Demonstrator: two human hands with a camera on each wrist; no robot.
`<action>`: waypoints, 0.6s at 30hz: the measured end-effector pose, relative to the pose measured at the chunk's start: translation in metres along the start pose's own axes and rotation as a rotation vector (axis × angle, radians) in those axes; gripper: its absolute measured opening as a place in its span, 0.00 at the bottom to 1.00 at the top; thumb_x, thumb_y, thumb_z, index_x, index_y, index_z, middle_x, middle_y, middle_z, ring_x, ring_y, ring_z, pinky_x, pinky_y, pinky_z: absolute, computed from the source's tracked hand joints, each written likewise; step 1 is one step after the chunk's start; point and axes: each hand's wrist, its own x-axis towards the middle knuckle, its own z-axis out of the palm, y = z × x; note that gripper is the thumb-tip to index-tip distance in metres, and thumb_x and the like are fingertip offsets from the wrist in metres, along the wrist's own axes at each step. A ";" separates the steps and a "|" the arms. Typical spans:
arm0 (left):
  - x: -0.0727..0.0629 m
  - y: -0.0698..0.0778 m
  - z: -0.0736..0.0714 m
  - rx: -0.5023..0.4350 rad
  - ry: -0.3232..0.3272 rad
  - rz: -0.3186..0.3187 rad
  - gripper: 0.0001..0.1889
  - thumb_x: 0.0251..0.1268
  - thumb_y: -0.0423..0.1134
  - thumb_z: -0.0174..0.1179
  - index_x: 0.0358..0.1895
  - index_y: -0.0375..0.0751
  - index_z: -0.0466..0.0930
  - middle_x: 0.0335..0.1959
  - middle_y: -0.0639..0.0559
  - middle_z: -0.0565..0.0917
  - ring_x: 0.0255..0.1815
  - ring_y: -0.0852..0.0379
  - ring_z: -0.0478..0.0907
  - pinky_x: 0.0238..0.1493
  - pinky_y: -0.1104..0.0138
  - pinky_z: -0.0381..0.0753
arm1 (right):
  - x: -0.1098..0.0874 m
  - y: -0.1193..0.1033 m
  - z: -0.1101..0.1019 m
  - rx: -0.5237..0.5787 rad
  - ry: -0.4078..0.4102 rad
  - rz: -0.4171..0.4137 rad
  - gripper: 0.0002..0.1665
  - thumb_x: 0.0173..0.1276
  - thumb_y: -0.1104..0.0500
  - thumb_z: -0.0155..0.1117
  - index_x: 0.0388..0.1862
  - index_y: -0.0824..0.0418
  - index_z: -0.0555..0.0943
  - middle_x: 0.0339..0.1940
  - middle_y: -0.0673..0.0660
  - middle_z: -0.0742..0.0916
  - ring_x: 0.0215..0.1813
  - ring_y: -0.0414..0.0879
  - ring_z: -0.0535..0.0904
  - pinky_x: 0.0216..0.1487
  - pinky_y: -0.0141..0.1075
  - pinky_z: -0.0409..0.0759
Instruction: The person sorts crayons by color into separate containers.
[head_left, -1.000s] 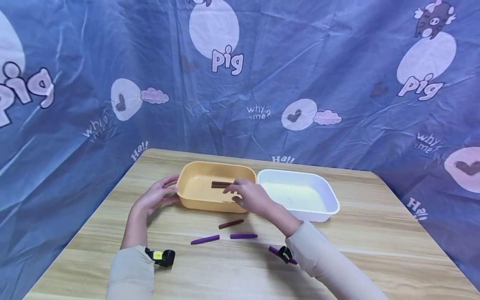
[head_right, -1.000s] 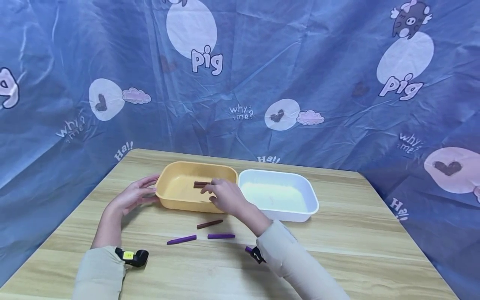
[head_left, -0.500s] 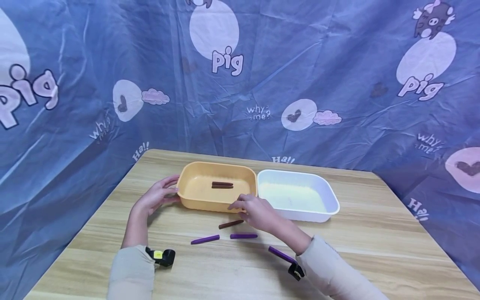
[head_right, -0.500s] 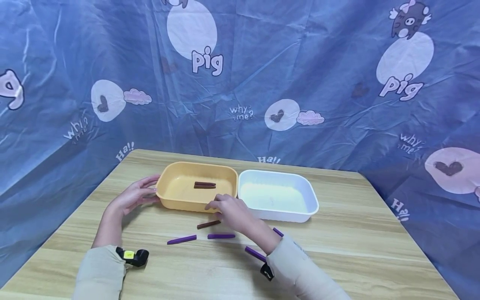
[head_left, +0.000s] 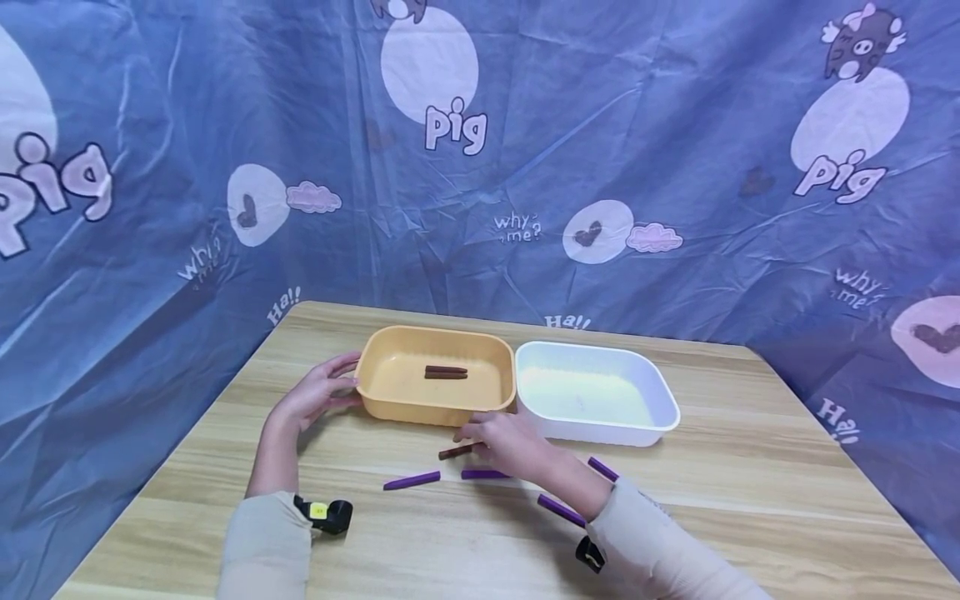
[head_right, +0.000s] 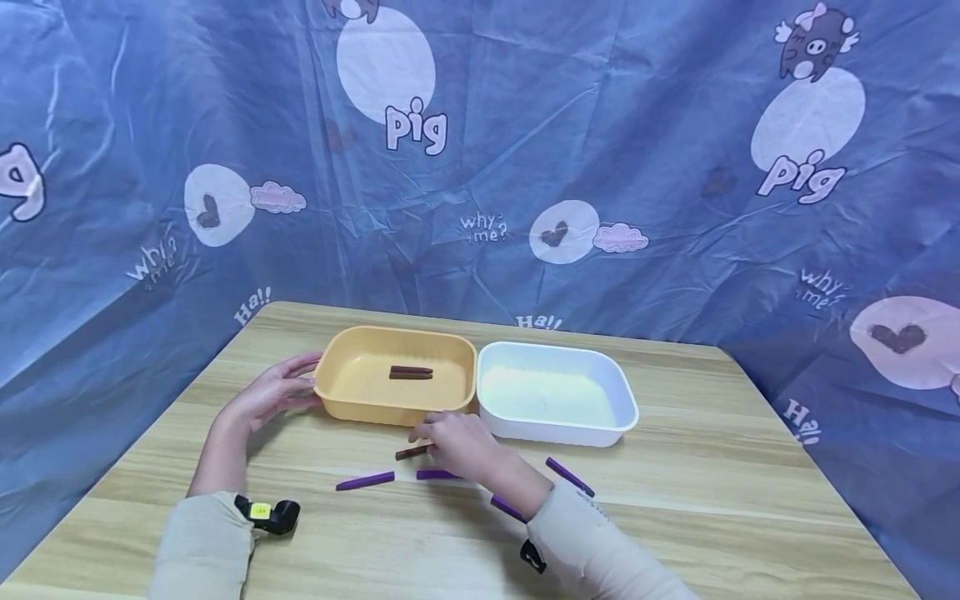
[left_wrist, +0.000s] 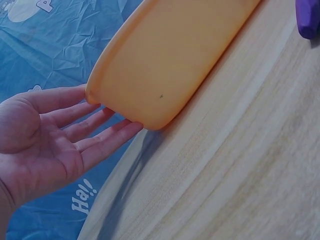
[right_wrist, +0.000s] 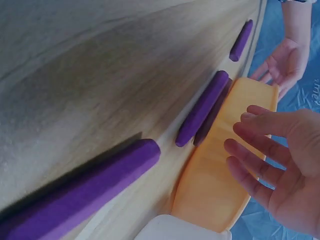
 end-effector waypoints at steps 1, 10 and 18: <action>0.000 0.000 0.000 -0.002 -0.001 -0.001 0.31 0.65 0.22 0.41 0.70 0.26 0.40 0.69 0.29 0.46 0.64 0.31 0.54 0.55 0.50 0.69 | 0.000 0.000 0.001 -0.016 0.001 0.003 0.18 0.47 0.70 0.67 0.38 0.54 0.84 0.33 0.48 0.84 0.31 0.39 0.78 0.25 0.28 0.74; 0.002 -0.002 -0.001 -0.005 0.000 0.000 0.32 0.65 0.22 0.41 0.70 0.26 0.40 0.69 0.29 0.46 0.64 0.31 0.54 0.55 0.51 0.70 | 0.002 -0.001 0.011 -0.161 -0.059 0.062 0.09 0.54 0.60 0.69 0.34 0.50 0.84 0.25 0.45 0.81 0.20 0.39 0.73 0.13 0.29 0.64; 0.002 -0.002 -0.002 -0.004 0.003 -0.002 0.31 0.65 0.22 0.41 0.70 0.26 0.40 0.69 0.29 0.47 0.63 0.31 0.54 0.54 0.51 0.70 | 0.004 0.001 0.018 -0.218 -0.065 0.052 0.10 0.55 0.61 0.67 0.35 0.48 0.84 0.24 0.45 0.79 0.20 0.39 0.72 0.12 0.28 0.63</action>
